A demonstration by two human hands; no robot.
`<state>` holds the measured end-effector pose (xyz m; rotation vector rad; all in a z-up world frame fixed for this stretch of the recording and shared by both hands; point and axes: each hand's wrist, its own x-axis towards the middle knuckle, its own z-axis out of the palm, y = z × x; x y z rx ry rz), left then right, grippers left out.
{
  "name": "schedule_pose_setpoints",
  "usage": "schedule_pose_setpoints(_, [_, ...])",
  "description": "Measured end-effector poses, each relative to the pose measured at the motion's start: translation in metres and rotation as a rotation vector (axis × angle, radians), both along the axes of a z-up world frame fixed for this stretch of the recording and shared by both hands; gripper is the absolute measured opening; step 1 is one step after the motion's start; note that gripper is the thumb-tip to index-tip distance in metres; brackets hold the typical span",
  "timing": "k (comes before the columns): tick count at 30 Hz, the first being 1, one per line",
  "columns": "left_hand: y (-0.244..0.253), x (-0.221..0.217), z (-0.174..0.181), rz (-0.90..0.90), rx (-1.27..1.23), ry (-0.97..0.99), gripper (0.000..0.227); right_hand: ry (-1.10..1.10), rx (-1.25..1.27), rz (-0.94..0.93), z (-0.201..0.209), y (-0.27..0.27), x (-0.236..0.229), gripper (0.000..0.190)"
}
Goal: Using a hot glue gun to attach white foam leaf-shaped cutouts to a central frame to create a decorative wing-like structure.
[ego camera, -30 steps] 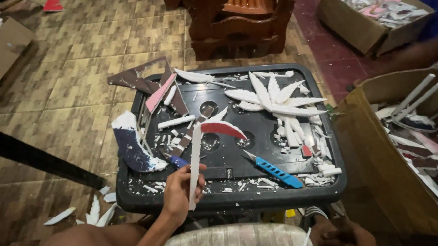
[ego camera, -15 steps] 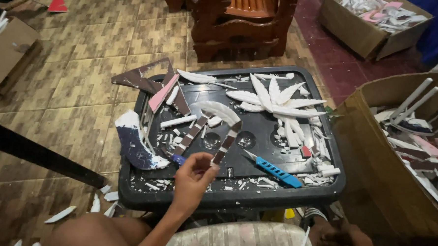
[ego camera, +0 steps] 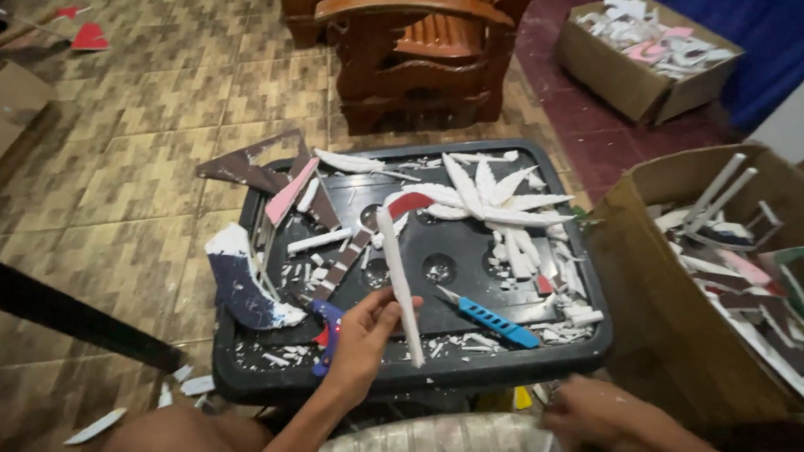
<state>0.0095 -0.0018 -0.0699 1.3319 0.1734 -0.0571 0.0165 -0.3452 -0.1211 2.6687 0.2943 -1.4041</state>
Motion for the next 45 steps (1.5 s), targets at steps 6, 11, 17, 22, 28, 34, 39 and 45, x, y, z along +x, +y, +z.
schedule_pose_setpoints(6, [-0.029,-0.005,0.016,-0.173,-0.227,0.119,0.040,-0.180,1.063,-0.332,0.063,0.070,-0.011,0.037])
schedule_pose_setpoints(11, [-0.037,0.007,0.032,-0.303,-0.153,0.055,0.031,-0.094,1.443,-0.595,0.055,0.103,-0.003,0.049])
schedule_pose_setpoints(17, [-0.033,0.028,0.036,-0.307,0.034,-0.121,0.027,-0.104,1.584,-0.676,0.048,0.118,0.030,0.029])
schedule_pose_setpoints(22, [-0.015,0.052,0.045,-0.238,0.126,-0.036,0.030,0.122,1.607,-0.953,0.032,0.121,0.046,0.013])
schedule_pose_setpoints(28, [0.002,0.066,0.045,-0.201,0.043,0.021,0.043,0.345,1.579,-1.081,0.019,0.123,0.041,0.015])
schedule_pose_setpoints(34, [0.002,0.064,0.049,-0.270,-0.005,0.020,0.037,0.424,1.415,-1.129,-0.002,0.117,0.029,0.018])
schedule_pose_setpoints(39, [0.006,0.059,0.048,-0.296,-0.054,0.083,0.038,0.464,1.434,-1.104,0.000,0.116,0.027,0.019])
schedule_pose_setpoints(45, [0.004,0.061,0.036,-0.252,-0.131,0.080,0.032,0.419,1.365,-1.163,0.015,0.125,0.031,0.027])
